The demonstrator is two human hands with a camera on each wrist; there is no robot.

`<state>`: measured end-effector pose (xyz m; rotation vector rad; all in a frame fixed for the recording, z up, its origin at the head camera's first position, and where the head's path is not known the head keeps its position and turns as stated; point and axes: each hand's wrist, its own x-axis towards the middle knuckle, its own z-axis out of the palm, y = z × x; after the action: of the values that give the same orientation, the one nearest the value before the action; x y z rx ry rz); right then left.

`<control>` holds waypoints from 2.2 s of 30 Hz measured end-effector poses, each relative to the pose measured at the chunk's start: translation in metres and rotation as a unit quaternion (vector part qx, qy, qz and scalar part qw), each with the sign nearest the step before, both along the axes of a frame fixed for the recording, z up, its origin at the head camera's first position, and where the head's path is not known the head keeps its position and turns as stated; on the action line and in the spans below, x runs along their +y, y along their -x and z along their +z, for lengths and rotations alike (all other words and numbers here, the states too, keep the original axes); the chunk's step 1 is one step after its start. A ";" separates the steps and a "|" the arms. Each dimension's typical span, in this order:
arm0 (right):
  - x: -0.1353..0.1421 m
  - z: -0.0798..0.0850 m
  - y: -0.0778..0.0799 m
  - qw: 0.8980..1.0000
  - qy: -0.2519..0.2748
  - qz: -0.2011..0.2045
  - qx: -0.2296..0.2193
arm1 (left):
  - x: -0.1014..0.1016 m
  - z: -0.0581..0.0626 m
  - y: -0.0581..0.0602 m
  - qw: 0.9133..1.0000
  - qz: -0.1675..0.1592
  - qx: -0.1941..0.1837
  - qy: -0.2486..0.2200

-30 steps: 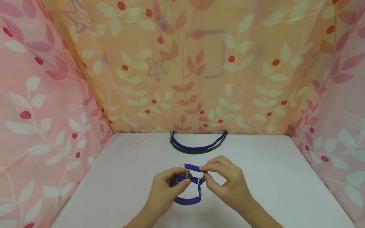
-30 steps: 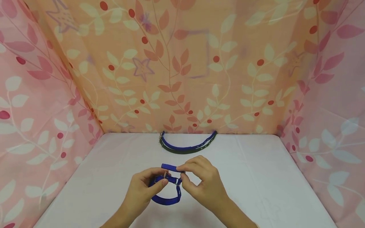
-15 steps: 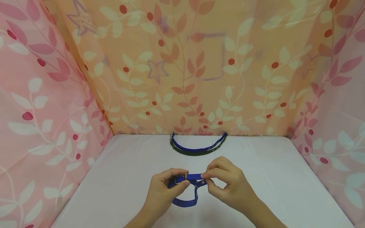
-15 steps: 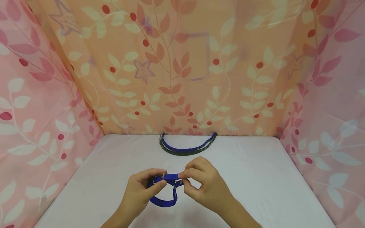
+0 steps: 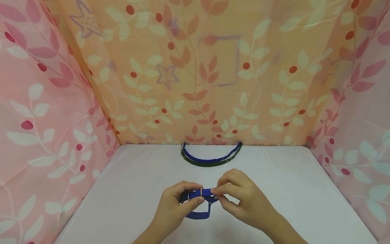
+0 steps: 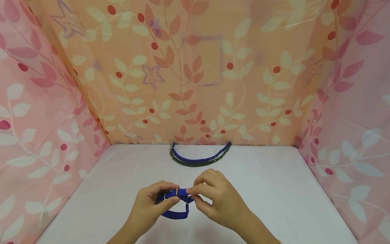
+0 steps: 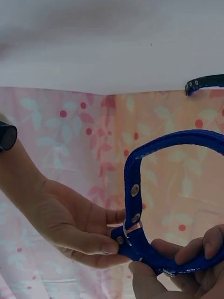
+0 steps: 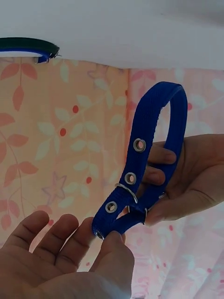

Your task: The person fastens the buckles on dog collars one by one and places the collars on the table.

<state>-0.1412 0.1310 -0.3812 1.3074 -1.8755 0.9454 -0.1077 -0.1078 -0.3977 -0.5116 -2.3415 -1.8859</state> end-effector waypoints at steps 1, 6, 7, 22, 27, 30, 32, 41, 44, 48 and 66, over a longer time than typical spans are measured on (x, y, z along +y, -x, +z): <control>-0.001 0.000 -0.001 1.000 -0.003 0.003 -0.004 | 0.000 -0.001 0.000 1.000 -0.006 0.003 -0.001; -0.004 -0.001 -0.004 1.000 -0.015 0.007 -0.025 | 0.000 -0.003 0.001 0.999 -0.040 0.018 -0.012; -0.004 -0.001 -0.005 0.999 -0.015 0.002 -0.035 | 0.000 -0.003 0.001 0.999 -0.038 0.014 -0.010; -0.009 -0.006 -0.010 0.987 -0.022 -0.038 -0.157 | -0.003 0.002 0.000 1.000 -0.004 0.009 -0.026; -0.013 -0.005 -0.011 0.987 -0.018 -0.035 -0.156 | -0.001 -0.001 -0.001 0.998 0.013 0.049 0.020; -0.014 -0.006 -0.012 0.986 -0.024 -0.036 -0.161 | 0.000 -0.003 -0.001 0.995 0.019 0.083 0.044; -0.015 -0.007 -0.012 0.987 -0.029 -0.039 -0.157 | 0.000 -0.004 -0.001 0.994 0.013 0.097 0.045; -0.014 -0.007 -0.010 0.990 -0.015 -0.053 -0.127 | -0.001 -0.003 0.000 0.994 0.027 0.091 0.046; -0.011 -0.006 -0.010 0.988 -0.012 -0.064 -0.140 | -0.003 -0.002 0.001 0.994 0.034 0.097 0.047; -0.007 -0.004 -0.010 0.982 -0.015 -0.083 -0.167 | -0.008 0.001 0.003 0.993 0.050 0.094 0.043; -0.010 -0.008 -0.009 0.981 0.097 -0.018 -0.166 | -0.015 0.011 0.006 0.999 0.020 0.027 -0.015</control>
<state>-0.1323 0.1207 -0.3891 1.0444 -1.9836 1.3575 -0.1134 -0.1232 -0.3863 -0.5014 -2.2691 -1.8639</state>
